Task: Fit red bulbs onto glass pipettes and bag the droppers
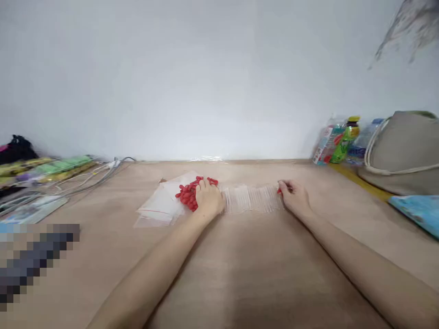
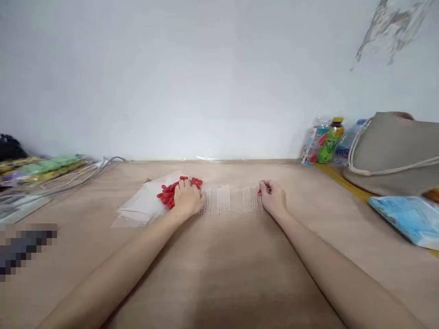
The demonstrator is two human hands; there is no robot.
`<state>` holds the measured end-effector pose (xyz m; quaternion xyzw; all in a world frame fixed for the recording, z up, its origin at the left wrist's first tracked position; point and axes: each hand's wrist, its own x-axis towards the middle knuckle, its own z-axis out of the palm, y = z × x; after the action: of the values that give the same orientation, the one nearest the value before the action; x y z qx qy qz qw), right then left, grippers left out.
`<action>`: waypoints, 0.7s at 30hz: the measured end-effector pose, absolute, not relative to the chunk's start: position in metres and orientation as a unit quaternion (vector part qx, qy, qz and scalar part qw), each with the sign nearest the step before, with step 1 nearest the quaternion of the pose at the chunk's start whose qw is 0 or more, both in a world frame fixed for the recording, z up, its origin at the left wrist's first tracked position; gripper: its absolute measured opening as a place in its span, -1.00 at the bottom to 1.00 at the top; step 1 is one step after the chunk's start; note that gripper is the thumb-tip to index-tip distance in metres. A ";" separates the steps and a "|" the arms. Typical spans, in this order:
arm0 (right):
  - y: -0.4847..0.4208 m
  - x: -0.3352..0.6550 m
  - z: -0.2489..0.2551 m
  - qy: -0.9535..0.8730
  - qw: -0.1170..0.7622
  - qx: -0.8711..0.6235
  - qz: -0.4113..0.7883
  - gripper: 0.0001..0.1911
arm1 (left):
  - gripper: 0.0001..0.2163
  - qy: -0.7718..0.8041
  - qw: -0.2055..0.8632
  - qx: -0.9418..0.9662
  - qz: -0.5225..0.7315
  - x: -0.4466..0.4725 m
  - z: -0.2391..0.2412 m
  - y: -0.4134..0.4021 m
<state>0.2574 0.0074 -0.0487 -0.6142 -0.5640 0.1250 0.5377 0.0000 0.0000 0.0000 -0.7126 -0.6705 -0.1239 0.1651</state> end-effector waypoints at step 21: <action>0.016 0.264 -0.056 -0.468 0.609 -0.601 0.224 -0.75 | -0.74 -0.599 0.127 -0.764 -0.203 0.014 0.016 -0.008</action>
<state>0.2635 0.0162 -0.0565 -0.6006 -0.4677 0.2241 0.6086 0.0143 -0.0085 0.0156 -0.7637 -0.5994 -0.2034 0.1268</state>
